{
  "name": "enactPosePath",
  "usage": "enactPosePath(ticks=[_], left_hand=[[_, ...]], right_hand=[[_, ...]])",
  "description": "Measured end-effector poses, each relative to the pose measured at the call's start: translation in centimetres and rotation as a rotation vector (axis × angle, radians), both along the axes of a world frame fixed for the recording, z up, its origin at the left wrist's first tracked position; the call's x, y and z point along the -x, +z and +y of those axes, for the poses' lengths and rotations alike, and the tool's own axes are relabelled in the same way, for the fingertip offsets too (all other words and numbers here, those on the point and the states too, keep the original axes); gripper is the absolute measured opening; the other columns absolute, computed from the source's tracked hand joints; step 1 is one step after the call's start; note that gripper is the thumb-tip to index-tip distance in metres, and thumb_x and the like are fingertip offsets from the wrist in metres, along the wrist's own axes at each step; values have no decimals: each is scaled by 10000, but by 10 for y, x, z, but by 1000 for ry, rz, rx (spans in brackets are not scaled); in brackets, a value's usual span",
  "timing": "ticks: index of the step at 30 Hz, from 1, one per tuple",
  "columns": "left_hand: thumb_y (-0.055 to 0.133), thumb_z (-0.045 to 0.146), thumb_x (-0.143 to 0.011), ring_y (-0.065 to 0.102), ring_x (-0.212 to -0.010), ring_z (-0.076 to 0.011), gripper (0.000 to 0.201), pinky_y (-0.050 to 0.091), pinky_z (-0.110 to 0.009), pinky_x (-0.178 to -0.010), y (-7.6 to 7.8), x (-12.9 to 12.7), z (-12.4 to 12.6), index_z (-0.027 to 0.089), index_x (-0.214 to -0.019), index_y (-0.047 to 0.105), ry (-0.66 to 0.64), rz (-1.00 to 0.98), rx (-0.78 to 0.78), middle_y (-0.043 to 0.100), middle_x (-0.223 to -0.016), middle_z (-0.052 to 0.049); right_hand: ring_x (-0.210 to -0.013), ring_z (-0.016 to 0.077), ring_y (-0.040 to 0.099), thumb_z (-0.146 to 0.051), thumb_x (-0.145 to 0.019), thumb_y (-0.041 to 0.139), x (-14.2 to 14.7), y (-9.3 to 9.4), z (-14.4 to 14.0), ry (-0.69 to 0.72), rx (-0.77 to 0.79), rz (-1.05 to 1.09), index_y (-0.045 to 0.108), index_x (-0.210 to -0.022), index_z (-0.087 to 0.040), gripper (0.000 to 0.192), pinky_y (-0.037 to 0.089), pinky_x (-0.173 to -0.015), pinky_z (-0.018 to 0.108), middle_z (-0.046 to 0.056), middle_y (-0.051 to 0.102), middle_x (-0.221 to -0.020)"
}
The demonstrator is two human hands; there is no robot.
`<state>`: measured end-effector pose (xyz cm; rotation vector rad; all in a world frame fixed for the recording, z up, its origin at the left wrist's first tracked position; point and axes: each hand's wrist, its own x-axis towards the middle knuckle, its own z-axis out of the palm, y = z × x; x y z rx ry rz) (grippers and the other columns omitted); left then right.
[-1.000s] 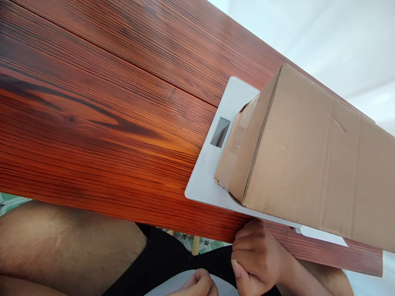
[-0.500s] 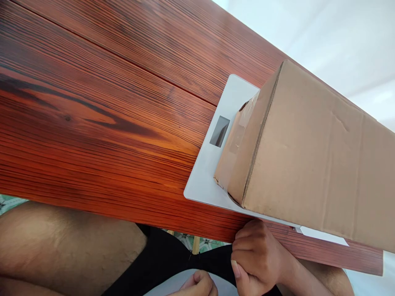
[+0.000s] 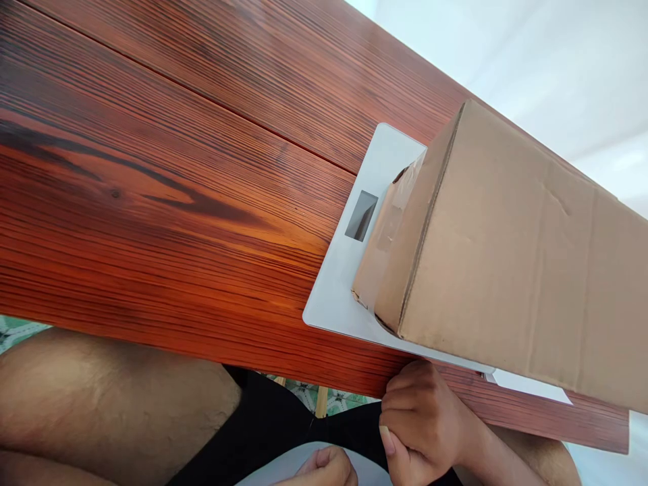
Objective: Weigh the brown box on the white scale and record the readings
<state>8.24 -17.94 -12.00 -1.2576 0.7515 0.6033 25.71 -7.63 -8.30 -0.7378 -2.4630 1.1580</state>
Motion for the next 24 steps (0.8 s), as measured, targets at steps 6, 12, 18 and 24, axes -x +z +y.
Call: enactPosePath(ticks=[6,12,18,24], left_hand=[[498,-74,-508,296,-463,-26,280,299,-221,-593,9,8,13,129,-339,408,-223,101,-528,387,-405,51],[619,168,-703,465,-515,-147,204,270,-305,-525,12,12,26,243,-513,627,192,154,47,504,-488,11],[665,256,-746,504,-562,-174,119,263,-319,-533,10,9,42,270,-635,703,561,-217,621,567,-560,-15],[697,297,-753,500,-596,-191,106,280,-324,-558,12,12,37,274,-651,716,830,-602,1178,571,-586,-37]], right_hand=[[-475,144,209,-225,-1017,258,-1,0,0,21,5,5,314,-618,-244,403,160,-490,355,-44,331,-499],[-468,142,216,-218,-997,284,-2,-2,-1,10,13,17,291,-632,-246,366,153,-492,350,-50,312,-495],[-476,136,218,-165,-952,322,-1,-1,1,12,-16,16,294,-629,-246,334,170,-489,338,-52,316,-501],[-458,123,249,-138,-932,340,1,-1,2,14,-56,16,331,-603,-240,344,201,-479,329,-49,344,-489]])
